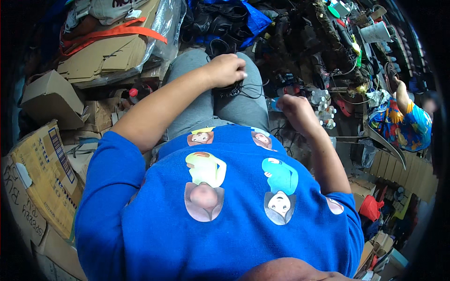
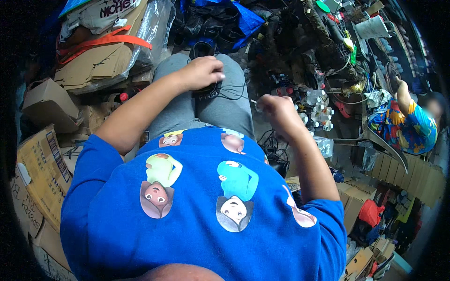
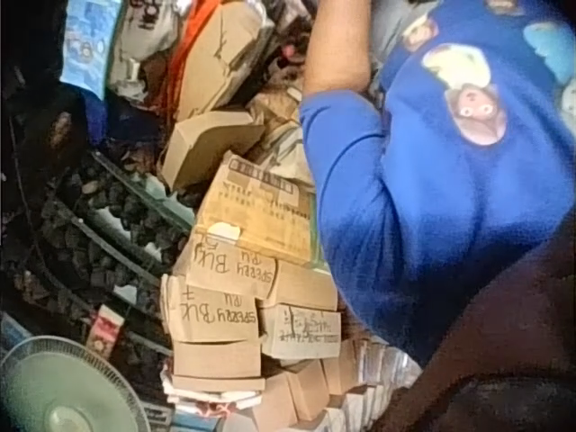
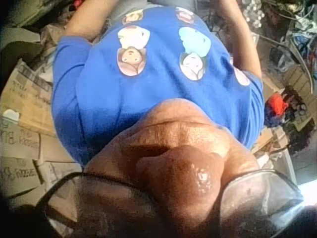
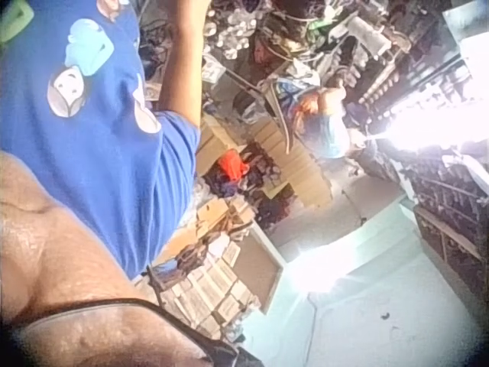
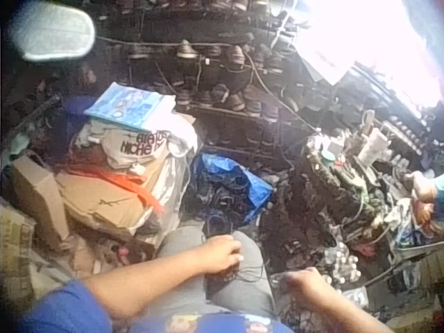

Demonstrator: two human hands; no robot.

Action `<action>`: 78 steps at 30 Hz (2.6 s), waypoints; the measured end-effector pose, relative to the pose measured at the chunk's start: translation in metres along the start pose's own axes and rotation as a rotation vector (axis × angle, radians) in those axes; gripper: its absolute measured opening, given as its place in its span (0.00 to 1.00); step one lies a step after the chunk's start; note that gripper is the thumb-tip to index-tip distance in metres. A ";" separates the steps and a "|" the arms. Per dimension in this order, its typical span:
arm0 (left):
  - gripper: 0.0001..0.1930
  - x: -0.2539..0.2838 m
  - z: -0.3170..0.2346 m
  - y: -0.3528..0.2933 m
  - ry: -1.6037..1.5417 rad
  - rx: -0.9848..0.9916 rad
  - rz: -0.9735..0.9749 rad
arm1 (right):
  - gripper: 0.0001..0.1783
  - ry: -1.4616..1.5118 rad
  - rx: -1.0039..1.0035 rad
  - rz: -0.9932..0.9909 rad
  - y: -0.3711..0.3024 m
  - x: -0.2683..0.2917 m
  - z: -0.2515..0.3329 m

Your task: Stitching components of a black shoe by hand using a needle and thread.

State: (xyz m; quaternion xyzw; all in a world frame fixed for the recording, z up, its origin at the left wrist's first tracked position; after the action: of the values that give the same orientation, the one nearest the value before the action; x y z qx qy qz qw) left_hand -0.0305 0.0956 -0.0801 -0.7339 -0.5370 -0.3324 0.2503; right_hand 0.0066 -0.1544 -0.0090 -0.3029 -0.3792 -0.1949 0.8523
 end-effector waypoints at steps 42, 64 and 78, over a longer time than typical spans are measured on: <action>0.13 0.039 -0.011 -0.007 0.008 -0.090 0.212 | 0.08 0.338 0.212 0.003 0.086 -0.016 0.006; 0.15 0.016 0.023 -0.010 -0.665 0.046 0.433 | 0.09 0.287 0.283 -0.202 0.066 -0.046 0.030; 0.19 0.026 0.008 -0.011 -0.413 -0.009 0.528 | 0.14 -0.350 0.379 -0.095 0.062 -0.022 0.069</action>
State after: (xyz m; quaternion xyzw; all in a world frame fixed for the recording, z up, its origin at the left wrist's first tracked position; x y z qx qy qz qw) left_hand -0.0338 0.1204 -0.0660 -0.9005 -0.3662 -0.1028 0.2106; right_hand -0.0087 -0.0610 -0.0118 -0.1488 -0.5644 -0.1052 0.8051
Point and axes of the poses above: each hand's wrist, its own y-axis towards the middle knuckle, its own x-axis out of the back of the hand, z = x × y, the point moved 2 cm from there along y, towards the middle knuckle, and after that the axes turned 7 degrees about z, right-handed, at the moved point
